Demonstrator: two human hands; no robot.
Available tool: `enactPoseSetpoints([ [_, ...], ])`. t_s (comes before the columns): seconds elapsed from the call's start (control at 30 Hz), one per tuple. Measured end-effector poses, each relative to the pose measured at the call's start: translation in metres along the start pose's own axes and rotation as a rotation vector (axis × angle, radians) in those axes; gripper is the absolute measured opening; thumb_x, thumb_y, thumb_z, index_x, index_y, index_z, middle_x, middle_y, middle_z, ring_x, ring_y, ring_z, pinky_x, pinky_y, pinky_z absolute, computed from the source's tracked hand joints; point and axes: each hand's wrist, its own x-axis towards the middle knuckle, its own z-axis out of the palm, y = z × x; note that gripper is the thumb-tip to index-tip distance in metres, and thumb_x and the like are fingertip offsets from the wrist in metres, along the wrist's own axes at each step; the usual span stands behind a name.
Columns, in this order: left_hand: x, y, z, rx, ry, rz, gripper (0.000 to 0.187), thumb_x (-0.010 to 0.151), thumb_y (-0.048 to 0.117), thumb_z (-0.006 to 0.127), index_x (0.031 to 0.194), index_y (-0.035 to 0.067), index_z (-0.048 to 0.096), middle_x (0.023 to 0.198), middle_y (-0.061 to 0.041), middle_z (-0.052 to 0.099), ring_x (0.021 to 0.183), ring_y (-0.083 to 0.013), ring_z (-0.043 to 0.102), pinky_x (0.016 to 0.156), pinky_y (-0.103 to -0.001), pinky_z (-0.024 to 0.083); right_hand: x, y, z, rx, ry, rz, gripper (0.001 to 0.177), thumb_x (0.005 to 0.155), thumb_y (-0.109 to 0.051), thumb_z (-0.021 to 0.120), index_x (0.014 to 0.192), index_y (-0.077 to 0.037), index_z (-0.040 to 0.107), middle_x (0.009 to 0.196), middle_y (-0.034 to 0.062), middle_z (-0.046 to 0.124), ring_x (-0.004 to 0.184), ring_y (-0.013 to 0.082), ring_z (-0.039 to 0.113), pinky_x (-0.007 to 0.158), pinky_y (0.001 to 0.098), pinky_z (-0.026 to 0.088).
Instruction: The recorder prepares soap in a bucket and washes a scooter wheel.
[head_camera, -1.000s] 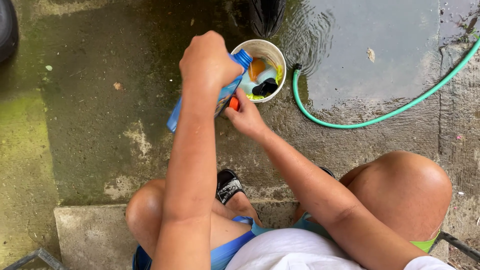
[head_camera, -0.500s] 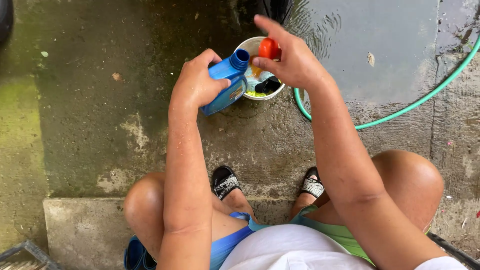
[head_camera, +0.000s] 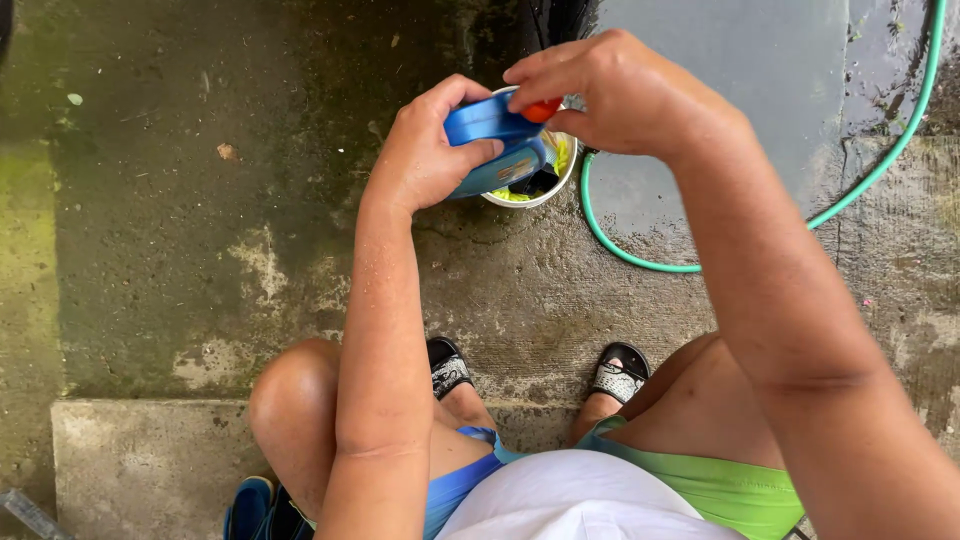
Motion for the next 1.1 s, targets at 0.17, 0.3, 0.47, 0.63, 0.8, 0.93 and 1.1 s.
enactPoseSetpoints([
  [0.17,0.002,0.002,0.004,-0.051,-0.023,0.087,0.044,0.077,0.017,0.089,0.116,0.011,0.07,0.104,-0.006,0.077,0.095,-0.0193,0.075,0.086,-0.035,0.058,-0.004,0.0,-0.004,-0.144,-0.045,0.042,0.04,0.08,-0.014,0.083,0.119,-0.012,0.078,0.119,0.0129,0.075,0.098,0.0321,0.073,0.086,0.0396,0.058],
  [0.3,0.002,0.005,0.012,-0.094,-0.044,0.042,0.042,0.079,0.019,0.088,0.116,0.012,0.071,0.103,-0.006,0.078,0.094,-0.0178,0.076,0.085,-0.035,0.059,0.009,-0.008,0.01,-0.509,-0.144,0.424,0.042,0.097,-0.053,0.068,0.099,-0.014,0.081,0.083,0.016,0.075,0.075,0.0355,0.071,0.072,0.0442,0.059],
  [0.47,0.005,0.003,0.016,-0.085,-0.056,0.051,0.044,0.077,0.02,0.089,0.116,0.011,0.071,0.103,-0.008,0.078,0.094,-0.0198,0.076,0.084,-0.036,0.059,0.001,0.004,-0.011,-0.298,-0.132,0.84,0.071,0.11,-0.061,0.044,0.082,-0.005,0.078,0.073,0.0139,0.074,0.069,0.0307,0.073,0.073,0.0434,0.058],
  [0.63,0.005,0.006,0.015,-0.063,-0.036,0.064,0.044,0.077,0.019,0.089,0.116,0.011,0.071,0.102,-0.01,0.078,0.094,-0.0215,0.077,0.085,-0.036,0.059,-0.007,-0.014,-0.019,-0.123,0.004,0.308,0.065,0.107,-0.058,0.05,0.101,0.001,0.075,0.089,0.0154,0.072,0.071,0.0301,0.073,0.068,0.0423,0.059],
  [0.8,0.007,0.003,0.013,-0.024,-0.01,0.025,0.043,0.075,0.019,0.089,0.113,0.011,0.071,0.1,-0.01,0.078,0.092,-0.0222,0.076,0.083,-0.036,0.059,0.001,-0.011,0.0,-0.149,-0.157,0.809,0.048,0.108,-0.045,0.052,0.104,-0.005,0.08,0.082,0.0159,0.079,0.075,0.0289,0.077,0.074,0.0408,0.061],
  [0.93,0.005,0.0,0.013,-0.003,0.044,0.044,0.041,0.075,0.018,0.089,0.112,0.011,0.072,0.1,-0.01,0.078,0.093,-0.023,0.077,0.084,-0.036,0.059,-0.009,0.004,-0.003,-0.147,-0.056,0.652,0.043,0.105,-0.041,0.061,0.116,-0.002,0.073,0.095,0.0196,0.077,0.082,0.0313,0.076,0.074,0.0411,0.06],
  [1.1,0.005,0.013,0.014,0.008,0.062,0.062,0.041,0.075,0.017,0.089,0.111,0.01,0.072,0.099,-0.01,0.078,0.092,-0.0252,0.077,0.083,-0.038,0.059,-0.005,0.004,0.003,-0.187,0.069,0.07,0.04,0.087,-0.03,0.08,0.115,-0.002,0.074,0.097,0.0193,0.074,0.081,0.0353,0.072,0.071,0.045,0.059],
])
